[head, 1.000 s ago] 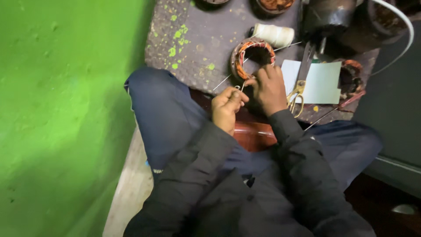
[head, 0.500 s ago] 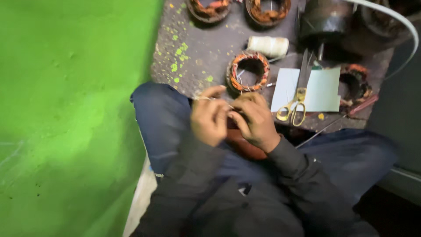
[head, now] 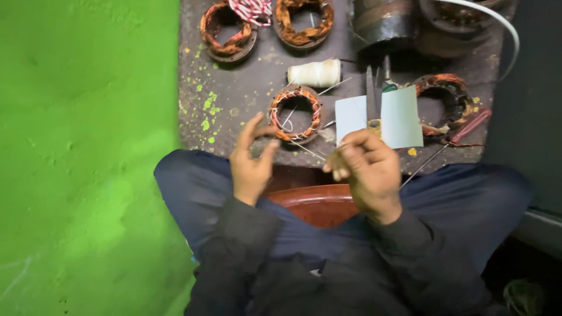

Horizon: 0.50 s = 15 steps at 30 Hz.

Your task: The person sits cross-legged and winds white thread around a copper-wound stator coil held on the lap. They repeatedly tie knots to secure the thread, occasionally using scissors to cut the thread and continuing the winding process.

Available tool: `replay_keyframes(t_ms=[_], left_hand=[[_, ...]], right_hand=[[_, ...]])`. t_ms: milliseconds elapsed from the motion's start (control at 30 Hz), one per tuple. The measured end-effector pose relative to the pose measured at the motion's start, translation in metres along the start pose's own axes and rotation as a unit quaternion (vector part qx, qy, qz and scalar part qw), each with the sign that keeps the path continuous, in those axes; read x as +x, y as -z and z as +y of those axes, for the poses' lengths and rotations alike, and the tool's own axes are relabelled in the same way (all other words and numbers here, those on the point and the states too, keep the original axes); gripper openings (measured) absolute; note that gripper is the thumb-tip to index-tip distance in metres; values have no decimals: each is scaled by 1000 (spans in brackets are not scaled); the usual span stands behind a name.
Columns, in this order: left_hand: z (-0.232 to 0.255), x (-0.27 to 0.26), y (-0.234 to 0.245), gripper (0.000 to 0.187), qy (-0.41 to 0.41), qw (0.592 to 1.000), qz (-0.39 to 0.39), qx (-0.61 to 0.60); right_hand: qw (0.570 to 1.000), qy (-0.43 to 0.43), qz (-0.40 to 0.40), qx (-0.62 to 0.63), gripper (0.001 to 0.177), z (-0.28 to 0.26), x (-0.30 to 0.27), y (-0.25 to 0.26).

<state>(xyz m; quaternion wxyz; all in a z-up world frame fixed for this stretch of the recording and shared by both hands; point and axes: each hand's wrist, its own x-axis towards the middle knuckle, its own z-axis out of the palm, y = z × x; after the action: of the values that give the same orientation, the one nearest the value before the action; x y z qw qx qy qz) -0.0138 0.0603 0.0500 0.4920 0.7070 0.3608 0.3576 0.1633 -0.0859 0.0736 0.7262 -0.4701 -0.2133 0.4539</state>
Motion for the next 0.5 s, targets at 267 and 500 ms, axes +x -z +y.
replay_keyframes(t_ms=[267, 500], left_hand=[[-20, 22, -20, 22, -234, 874, -128, 406], [-31, 7, -49, 23, -206, 883, -85, 412]], right_hand=[[988, 117, 23, 99, 17, -29, 4, 11], [981, 193, 5, -16, 18, -29, -10, 5]])
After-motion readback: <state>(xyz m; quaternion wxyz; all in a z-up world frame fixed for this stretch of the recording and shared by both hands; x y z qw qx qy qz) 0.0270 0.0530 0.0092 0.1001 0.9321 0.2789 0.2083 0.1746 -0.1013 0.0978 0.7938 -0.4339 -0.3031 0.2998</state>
